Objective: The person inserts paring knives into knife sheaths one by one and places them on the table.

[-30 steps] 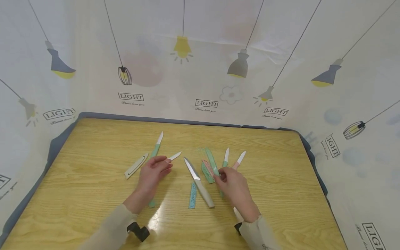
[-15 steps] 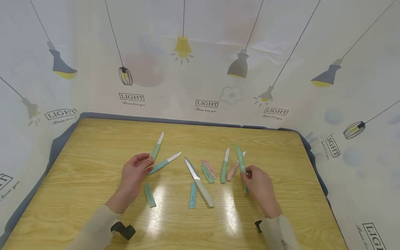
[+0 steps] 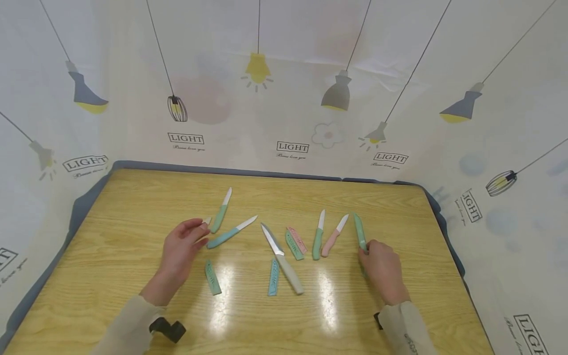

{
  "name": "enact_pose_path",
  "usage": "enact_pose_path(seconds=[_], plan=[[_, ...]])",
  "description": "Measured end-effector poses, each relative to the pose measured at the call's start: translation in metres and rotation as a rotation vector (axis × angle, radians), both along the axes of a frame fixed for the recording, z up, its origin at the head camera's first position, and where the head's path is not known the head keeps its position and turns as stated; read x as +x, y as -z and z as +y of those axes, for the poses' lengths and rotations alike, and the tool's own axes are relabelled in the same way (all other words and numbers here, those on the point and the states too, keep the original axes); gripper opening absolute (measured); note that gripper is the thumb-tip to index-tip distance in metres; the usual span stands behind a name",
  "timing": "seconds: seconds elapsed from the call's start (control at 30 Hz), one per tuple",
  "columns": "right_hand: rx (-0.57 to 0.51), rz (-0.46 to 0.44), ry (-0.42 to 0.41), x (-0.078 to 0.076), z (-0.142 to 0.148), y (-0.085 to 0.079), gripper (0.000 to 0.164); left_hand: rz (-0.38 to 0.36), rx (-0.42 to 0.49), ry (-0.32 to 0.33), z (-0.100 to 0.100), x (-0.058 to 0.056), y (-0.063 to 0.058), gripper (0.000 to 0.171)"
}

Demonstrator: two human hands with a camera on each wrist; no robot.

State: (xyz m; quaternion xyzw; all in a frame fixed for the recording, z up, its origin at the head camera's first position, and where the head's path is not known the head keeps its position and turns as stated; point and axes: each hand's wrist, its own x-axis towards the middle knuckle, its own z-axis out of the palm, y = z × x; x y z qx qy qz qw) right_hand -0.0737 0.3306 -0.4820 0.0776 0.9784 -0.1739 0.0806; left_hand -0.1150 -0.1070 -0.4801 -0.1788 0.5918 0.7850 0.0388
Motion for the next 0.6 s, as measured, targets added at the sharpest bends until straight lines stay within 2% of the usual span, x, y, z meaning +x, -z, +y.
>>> enact_pose_path(seconds=[0.17, 0.37, 0.6], plan=[[0.042, 0.015, -0.015, -0.002, 0.003, 0.005, 0.028, -0.001, 0.002, 0.005, -0.003, 0.002, 0.0, 0.044], [0.071, 0.021, -0.025, -0.005, 0.006, 0.007, 0.032, 0.005, 0.008, 0.0, -0.006, 0.003, -0.001, 0.043], [0.074, -0.017, -0.008, -0.005, 0.006, 0.007, 0.029, -0.002, -0.005, -0.015, -0.011, 0.001, -0.001, 0.039]])
